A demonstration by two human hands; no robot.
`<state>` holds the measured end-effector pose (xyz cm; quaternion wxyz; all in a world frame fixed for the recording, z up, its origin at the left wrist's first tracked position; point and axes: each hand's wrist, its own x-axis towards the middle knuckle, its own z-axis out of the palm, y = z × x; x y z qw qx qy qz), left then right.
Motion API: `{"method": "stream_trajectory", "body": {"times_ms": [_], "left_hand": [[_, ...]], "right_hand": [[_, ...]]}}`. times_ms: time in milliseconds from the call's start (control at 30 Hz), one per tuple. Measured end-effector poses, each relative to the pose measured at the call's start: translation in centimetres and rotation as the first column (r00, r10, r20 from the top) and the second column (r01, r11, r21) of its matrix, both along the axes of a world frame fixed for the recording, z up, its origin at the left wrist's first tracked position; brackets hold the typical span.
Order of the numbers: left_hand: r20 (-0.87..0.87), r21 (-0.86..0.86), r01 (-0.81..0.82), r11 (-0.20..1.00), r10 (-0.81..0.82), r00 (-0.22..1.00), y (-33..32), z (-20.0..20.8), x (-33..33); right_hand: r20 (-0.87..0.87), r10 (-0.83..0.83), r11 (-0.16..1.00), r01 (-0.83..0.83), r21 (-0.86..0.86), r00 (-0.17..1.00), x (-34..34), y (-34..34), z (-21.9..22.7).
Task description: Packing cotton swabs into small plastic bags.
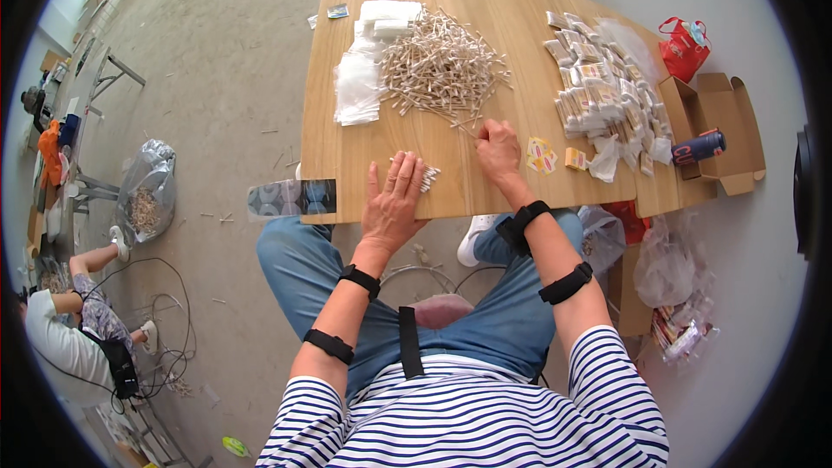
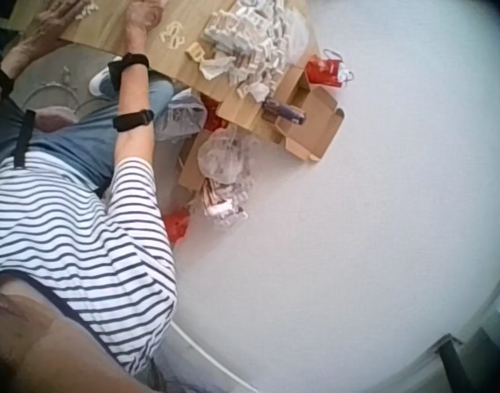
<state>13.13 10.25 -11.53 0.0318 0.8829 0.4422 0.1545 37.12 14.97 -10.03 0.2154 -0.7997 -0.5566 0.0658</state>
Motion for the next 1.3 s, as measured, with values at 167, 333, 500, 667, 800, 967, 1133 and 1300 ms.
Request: {"method": "stream_trajectory", "body": {"times_ms": [167,333,500,667,800,967,1133,1300], "left_hand": [[0.01,0.008,0.001,1.0,-0.001,1.0,0.0,0.0,-0.2],[0.005,-0.004,0.006,1.0,-0.006,1.0,0.0,0.1,-0.1],[0.042,-0.021,0.01,1.0,-0.009,0.999,0.0,0.1,-0.2],[0.028,-0.025,0.025,0.999,-0.024,0.999,0.3,0.0,-0.2],[-0.002,-0.032,-0.004,0.999,0.004,1.0,0.0,0.1,-0.4],[-0.048,-0.003,-0.018,1.0,0.018,0.999,0.0,0.5,0.2],[-0.084,0.02,-0.047,0.999,0.049,0.995,-0.3,0.2,0.6],[0.05,0.047,-0.12,0.992,0.117,0.992,-1.4,-1.7,0.4]], "right_hand": [[-0.052,0.002,0.996,0.003,0.093,0.999,-0.5,0.5,1.0],[0.001,0.168,0.976,-0.167,0.137,0.986,-4.1,-1.2,0.7],[-0.003,0.348,0.935,-0.347,0.078,0.937,-8.0,-2.3,0.4],[-0.074,0.367,0.925,-0.355,0.137,0.927,-6.9,-2.3,0.1],[-0.033,0.179,0.979,-0.175,0.108,0.983,-4.1,-2.5,0.8],[-0.014,0.33,0.919,-0.317,0.236,0.944,-2.0,2.2,-0.6],[-0.086,0.428,0.879,-0.392,0.273,0.9,-1.7,3.5,0.4],[0.142,0.225,0.954,-0.248,0.167,0.964,-0.7,-1.7,0.2]]}}
